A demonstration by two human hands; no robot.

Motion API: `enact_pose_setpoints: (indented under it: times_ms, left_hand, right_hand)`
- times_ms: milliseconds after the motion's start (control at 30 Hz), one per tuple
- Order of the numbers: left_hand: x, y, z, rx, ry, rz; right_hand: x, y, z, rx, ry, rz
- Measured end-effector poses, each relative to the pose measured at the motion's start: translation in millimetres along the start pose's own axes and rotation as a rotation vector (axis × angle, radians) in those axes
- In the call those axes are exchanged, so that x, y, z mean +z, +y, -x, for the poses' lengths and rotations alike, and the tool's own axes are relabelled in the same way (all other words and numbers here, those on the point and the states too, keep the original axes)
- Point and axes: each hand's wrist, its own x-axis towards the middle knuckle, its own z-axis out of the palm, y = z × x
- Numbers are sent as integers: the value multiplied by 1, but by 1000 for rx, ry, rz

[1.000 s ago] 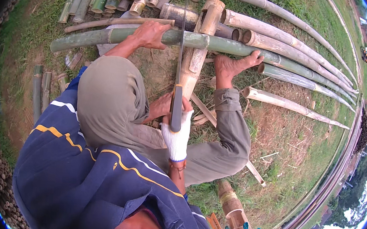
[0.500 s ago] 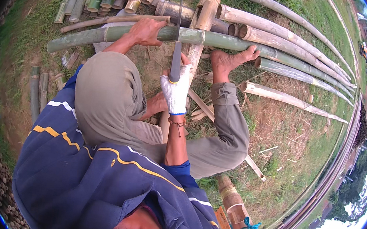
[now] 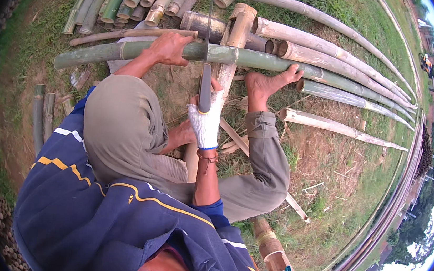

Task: The person sits on the ground and uses a hand saw to cut bamboo poles into shorter sections. They position each pole on a wooden support, saw through it, and then move the cut piece aside before repeating the process with another pole.

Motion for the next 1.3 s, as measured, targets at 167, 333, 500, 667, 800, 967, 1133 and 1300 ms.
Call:
enact_pose_setpoints:
  times_ms: [167, 333, 500, 667, 800, 967, 1133, 1300]
  left_hand:
    - [-1, -17, 5, -63, -19, -50]
    - [17, -5, -9, -17, -15, 36]
    - [-2, -13, 6, -104, -36, -63]
    - [1, -9, -2, -31, -6, -48]
    - [-3, -21, 5, -60, -20, -84]
    - [3, -15, 4, -18, 18, -1]
    - [8, -5, 3, -31, 11, -28]
    - [-6, -16, -3, -56, -5, 30]
  right_hand:
    - [1, -23, 46, 162, -91, -136]
    - [-70, -43, 220, 124, -64, 273]
    - [-34, -28, 82, -53, -133, 161]
    - [16, 2, -1, -150, 17, 69]
    - [-9, -17, 74, 203, -124, -6]
    - [-34, -40, 181, 139, 139, 238]
    - [-5, -2, 48, -85, -53, 138]
    - [10, 0, 27, -18, -50, -5]
